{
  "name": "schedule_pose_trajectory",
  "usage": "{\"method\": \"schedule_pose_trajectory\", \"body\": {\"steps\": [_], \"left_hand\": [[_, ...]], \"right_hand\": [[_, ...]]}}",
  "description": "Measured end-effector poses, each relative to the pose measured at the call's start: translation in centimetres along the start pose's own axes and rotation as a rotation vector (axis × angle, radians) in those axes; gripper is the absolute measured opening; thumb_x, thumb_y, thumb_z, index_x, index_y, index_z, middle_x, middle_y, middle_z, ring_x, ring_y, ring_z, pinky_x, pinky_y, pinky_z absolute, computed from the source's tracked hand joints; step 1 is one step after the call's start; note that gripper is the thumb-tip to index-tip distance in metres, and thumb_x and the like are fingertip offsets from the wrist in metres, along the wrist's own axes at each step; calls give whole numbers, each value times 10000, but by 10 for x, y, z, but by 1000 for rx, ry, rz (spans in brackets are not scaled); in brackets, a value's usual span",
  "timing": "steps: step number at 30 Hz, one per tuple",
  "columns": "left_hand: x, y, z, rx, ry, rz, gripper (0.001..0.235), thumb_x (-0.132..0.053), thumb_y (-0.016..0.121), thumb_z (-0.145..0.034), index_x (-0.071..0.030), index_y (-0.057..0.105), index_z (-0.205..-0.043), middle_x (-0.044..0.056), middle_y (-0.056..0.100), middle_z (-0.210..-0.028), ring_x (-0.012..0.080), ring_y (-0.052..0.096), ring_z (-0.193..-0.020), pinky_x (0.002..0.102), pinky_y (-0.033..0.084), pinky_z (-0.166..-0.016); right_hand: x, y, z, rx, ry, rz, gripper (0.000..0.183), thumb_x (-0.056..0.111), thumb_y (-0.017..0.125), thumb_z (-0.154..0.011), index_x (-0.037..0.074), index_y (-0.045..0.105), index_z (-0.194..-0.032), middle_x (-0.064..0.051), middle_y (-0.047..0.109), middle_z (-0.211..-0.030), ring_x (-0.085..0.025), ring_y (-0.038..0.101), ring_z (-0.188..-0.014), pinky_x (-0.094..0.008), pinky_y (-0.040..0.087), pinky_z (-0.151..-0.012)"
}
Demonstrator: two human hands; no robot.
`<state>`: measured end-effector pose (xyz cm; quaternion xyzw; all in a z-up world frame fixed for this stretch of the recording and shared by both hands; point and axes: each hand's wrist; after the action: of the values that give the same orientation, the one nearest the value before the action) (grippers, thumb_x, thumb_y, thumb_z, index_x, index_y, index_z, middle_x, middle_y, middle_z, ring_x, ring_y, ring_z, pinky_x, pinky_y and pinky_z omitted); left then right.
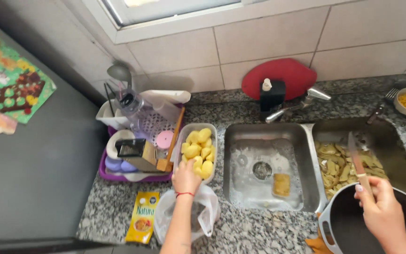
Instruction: The person peels potatoes over a kitchen sink using a peeler, then washes a pot with a sponge under running water. Afterward, they cut the peeled potatoes into smaller pieces with a knife and place them into the pot.
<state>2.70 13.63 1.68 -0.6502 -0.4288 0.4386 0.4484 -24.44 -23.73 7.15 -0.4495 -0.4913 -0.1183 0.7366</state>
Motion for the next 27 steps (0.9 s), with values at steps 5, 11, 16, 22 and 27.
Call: {"method": "schedule_pose_trajectory", "body": {"steps": [5,11,16,22,27], "left_hand": [[8,7,-23,253,60,-93,482,-451,752,-638,-310,559,-1057,104,594,-878,352,618,-844,473,480,-738],[14,23,-21,432,70,-126,353,-386,744,-713,-251,583,-996,71,574,-971,301,631,-848,426,507,-757],[-10,-25,-20,223,-6,445,349,-383,619,-786,-221,640,-1094,40,633,-1100,242,580,-1045,398,409,-912],[-155,-66,49,712,-109,1655,372,-79,669,-775,-20,634,-1140,117,674,-1096,161,610,-934,274,520,-767],[-250,-73,119,973,-24,1799,424,-174,684,-771,-1,605,-1150,142,679,-1074,194,645,-947,307,528,-833]], "right_hand": [[-13,23,11,-92,23,-29,257,297,514,-1007,99,623,-1129,-65,588,-763,-172,546,-710,-292,381,-717],[-5,8,31,-121,137,-162,261,211,499,-1001,46,639,-1149,-117,579,-694,-197,522,-651,-318,436,-658],[-43,-3,32,-126,245,-107,312,202,464,-992,81,567,-1260,-86,643,-870,-231,538,-711,-326,403,-744],[-57,-1,42,30,107,-286,330,272,512,-911,60,753,-831,-70,591,-599,-138,524,-568,-254,412,-605],[-25,-30,64,196,42,-359,318,410,569,-826,95,580,-786,0,498,-676,-89,403,-567,-246,342,-536]]}}
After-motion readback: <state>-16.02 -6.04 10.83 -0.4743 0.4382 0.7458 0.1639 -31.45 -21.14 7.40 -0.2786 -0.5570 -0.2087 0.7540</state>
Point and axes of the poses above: each hand's wrist, its own z-axis away from the middle knuckle, its own y-axis out of the palm, x = y × z
